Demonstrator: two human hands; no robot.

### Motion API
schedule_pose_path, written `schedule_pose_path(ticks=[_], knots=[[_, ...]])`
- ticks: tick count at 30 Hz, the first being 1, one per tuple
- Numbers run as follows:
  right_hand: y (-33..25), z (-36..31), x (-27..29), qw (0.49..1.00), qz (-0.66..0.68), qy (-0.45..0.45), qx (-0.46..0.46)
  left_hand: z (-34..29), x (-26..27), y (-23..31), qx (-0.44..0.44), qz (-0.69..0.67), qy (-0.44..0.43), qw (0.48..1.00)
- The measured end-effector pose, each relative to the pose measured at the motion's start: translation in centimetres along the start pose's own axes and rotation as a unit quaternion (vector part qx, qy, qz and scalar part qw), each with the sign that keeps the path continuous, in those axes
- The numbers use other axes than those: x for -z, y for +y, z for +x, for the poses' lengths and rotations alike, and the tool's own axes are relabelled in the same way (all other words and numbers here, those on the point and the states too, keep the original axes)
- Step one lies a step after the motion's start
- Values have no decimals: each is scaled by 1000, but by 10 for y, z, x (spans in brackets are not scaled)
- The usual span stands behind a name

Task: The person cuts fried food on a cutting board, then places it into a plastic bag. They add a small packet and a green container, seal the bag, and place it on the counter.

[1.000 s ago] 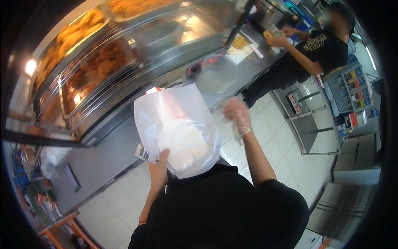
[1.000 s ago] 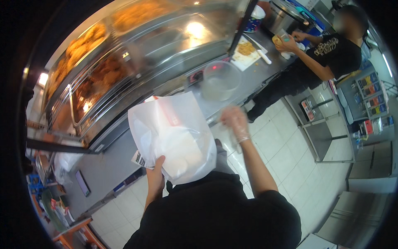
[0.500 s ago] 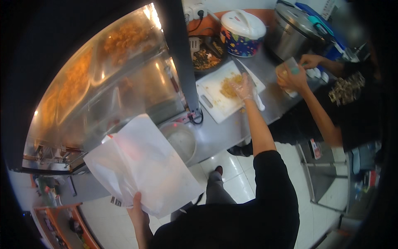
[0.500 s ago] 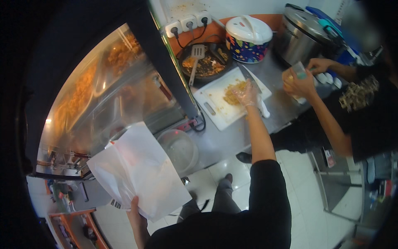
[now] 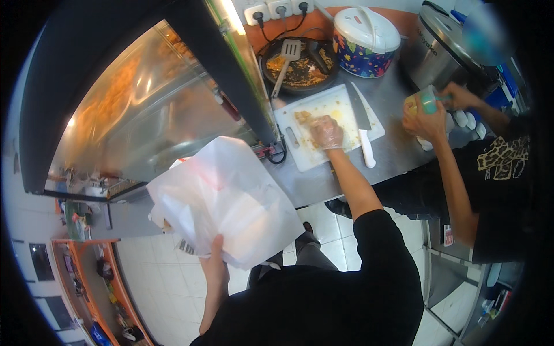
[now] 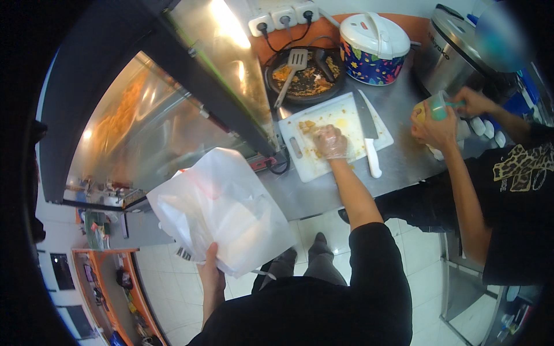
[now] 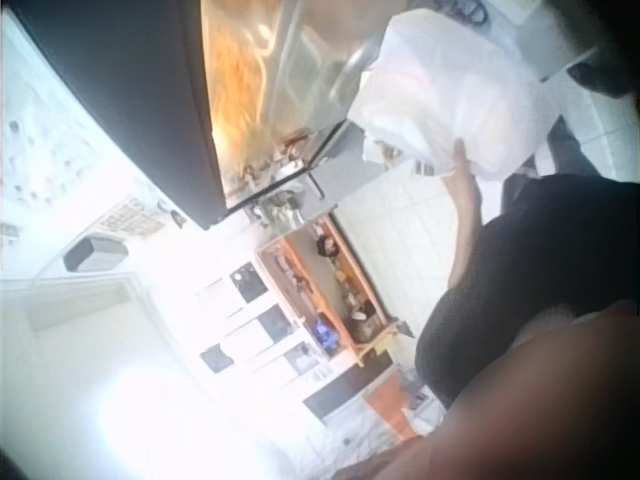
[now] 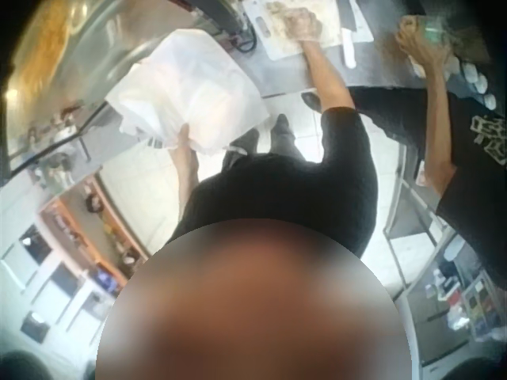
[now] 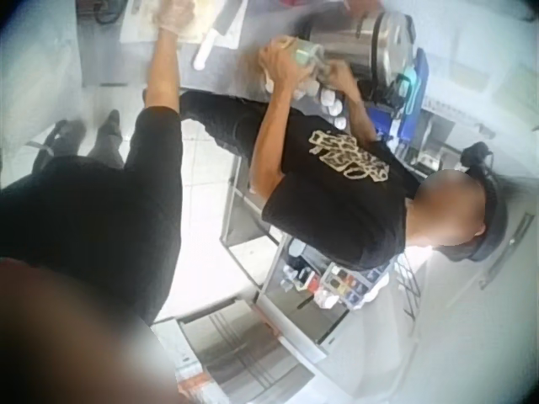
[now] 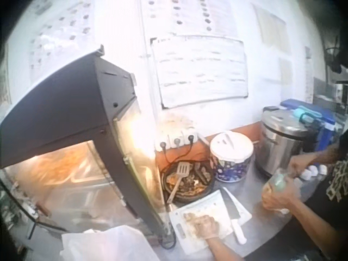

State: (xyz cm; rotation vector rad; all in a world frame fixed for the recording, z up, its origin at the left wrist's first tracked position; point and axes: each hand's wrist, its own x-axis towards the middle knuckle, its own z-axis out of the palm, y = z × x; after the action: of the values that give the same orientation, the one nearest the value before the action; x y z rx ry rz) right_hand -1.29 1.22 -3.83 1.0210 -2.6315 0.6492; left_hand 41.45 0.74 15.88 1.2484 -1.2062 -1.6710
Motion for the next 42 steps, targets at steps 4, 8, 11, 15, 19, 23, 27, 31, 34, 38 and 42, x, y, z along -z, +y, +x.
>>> schedule_pose_path(ticks=[4, 8, 11, 15, 19, 23, 27, 31, 34, 38, 42], knots=[[11, 30, 8, 939, 186, 37, -288, -3, -12, -16, -60, 40, -32, 997], [-2, 61, 63, 782, 517, 6, -347, 0, -24, -32, -36, 14, -29, 999], [-48, 57, 135, 664, 689, -120, -266, 4, -33, -37, -16, 34, -42, 998], [-124, -1, 206, 563, 774, -281, -67, 9, -49, -39, -2, 7, -54, 998], [-177, -54, 211, 662, 608, -438, 37, 8, -57, -43, 3, -91, -76, 993], [-181, -55, 218, 732, 393, -334, 445, 5, -52, -44, 24, -115, -69, 991], [-170, -54, 233, 768, 284, -449, 358, 0, -45, -43, 33, -105, -65, 992], [-178, -76, 221, 813, 148, -297, 478, -2, -40, -39, 86, -163, -77, 980], [-174, -88, 210, 822, 155, -323, 442, -3, -35, -37, 123, -153, -78, 978], [-118, -55, 201, 702, 539, -444, 137, -3, -25, -36, 75, -153, -56, 984], [-46, 44, 128, 723, 595, -341, 84, -4, -9, -38, 80, -173, -27, 981]])
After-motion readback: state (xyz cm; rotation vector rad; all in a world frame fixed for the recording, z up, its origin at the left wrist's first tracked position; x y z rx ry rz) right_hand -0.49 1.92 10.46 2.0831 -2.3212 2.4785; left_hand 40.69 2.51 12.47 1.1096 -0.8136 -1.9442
